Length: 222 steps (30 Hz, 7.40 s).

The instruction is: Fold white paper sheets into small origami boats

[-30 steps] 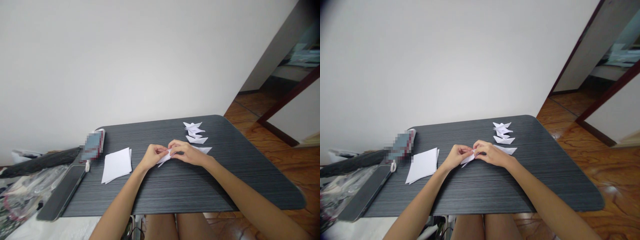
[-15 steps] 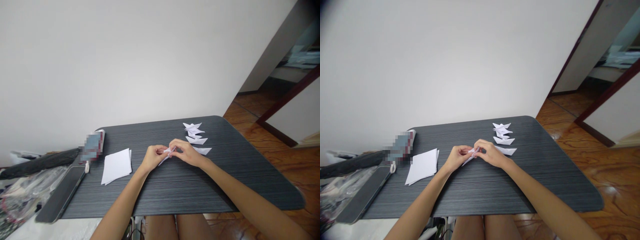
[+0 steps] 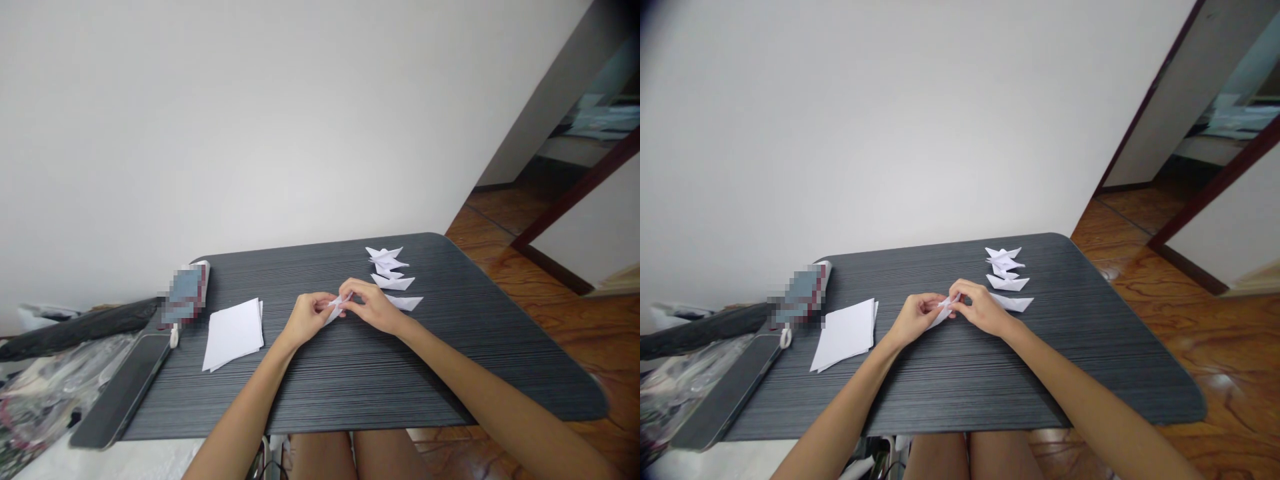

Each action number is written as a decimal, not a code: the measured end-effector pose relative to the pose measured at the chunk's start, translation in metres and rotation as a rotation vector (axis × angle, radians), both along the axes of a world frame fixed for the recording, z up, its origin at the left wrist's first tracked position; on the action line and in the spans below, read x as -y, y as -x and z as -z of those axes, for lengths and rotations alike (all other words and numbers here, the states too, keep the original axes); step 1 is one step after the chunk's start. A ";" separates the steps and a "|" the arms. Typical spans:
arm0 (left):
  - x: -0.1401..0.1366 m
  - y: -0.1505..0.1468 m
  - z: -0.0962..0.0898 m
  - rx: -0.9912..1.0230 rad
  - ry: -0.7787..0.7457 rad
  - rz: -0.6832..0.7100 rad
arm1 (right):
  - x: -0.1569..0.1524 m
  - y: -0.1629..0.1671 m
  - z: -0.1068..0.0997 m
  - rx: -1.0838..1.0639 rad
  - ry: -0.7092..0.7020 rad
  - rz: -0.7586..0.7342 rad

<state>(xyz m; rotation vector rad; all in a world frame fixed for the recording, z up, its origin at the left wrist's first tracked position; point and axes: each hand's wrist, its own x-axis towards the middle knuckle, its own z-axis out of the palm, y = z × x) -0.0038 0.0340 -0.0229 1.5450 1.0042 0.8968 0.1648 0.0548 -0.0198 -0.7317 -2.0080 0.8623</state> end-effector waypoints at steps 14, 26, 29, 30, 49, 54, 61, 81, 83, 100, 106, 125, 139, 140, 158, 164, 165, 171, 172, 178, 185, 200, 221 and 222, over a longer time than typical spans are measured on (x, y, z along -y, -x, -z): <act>0.005 -0.001 -0.013 -0.230 -0.129 0.002 | -0.002 0.001 0.005 -0.057 0.118 0.032; 0.007 -0.007 -0.010 0.058 0.149 0.031 | -0.006 0.000 0.005 -0.130 0.318 0.041; 0.006 -0.006 -0.012 0.098 0.212 0.059 | -0.008 -0.001 0.006 -0.226 0.509 -0.042; 0.006 -0.005 -0.012 0.102 0.221 0.073 | -0.009 -0.002 0.006 -0.231 0.570 -0.065; 0.002 -0.005 -0.015 0.014 0.141 0.099 | -0.001 0.004 0.007 -0.257 0.653 -0.131; 0.005 -0.006 -0.016 0.020 0.083 0.053 | 0.000 0.005 0.000 -0.254 0.632 -0.110; 0.003 -0.003 -0.013 0.030 0.087 0.015 | -0.002 0.007 0.002 -0.257 0.669 -0.037; 0.005 0.007 -0.027 0.246 0.282 0.023 | -0.002 0.009 -0.001 -0.483 0.560 0.058; 0.003 0.011 -0.026 0.252 0.300 0.016 | -0.004 0.006 -0.002 -0.501 0.548 0.093; 0.000 0.012 -0.020 0.088 -0.068 -0.267 | -0.002 -0.005 -0.007 -0.154 0.139 0.219; -0.001 0.014 -0.016 0.087 -0.138 -0.376 | -0.002 -0.014 -0.009 0.077 -0.215 0.259; -0.004 0.020 -0.007 -0.248 -0.428 -0.216 | -0.001 -0.019 -0.005 0.370 -0.379 0.064; -0.009 0.019 -0.007 -0.027 -0.157 -0.207 | -0.003 -0.016 -0.009 0.228 -0.244 0.114; -0.009 0.019 -0.007 -0.018 -0.149 -0.206 | -0.003 -0.016 -0.010 0.231 -0.256 0.101; -0.015 0.016 0.000 0.096 -0.046 -0.149 | -0.016 -0.016 -0.003 0.055 -0.010 0.122; -0.021 0.019 -0.001 0.093 -0.019 -0.177 | -0.027 -0.023 -0.006 0.032 0.063 0.233; -0.021 0.021 -0.002 0.086 -0.030 -0.215 | -0.030 -0.025 -0.008 0.037 0.047 0.275; -0.012 0.038 -0.033 0.048 -0.179 -0.401 | -0.070 -0.037 -0.020 0.212 -0.170 0.489; -0.007 0.040 -0.040 0.029 -0.183 -0.376 | -0.079 -0.037 -0.020 0.245 -0.171 0.496; 0.038 0.053 -0.054 -0.155 -0.160 -0.263 | -0.076 -0.049 -0.034 0.253 -0.088 0.430; 0.081 0.075 -0.029 -0.323 -0.180 -0.354 | 0.040 -0.097 -0.032 0.361 -0.157 0.411; 0.109 0.077 -0.020 -0.373 -0.134 -0.305 | 0.028 -0.117 0.010 0.369 -0.204 0.449; 0.104 0.154 -0.003 -0.863 -0.557 -0.458 | 0.037 -0.127 0.000 0.430 -0.280 0.496; 0.102 0.155 -0.003 -0.884 -0.543 -0.426 | 0.039 -0.124 -0.004 0.418 -0.316 0.538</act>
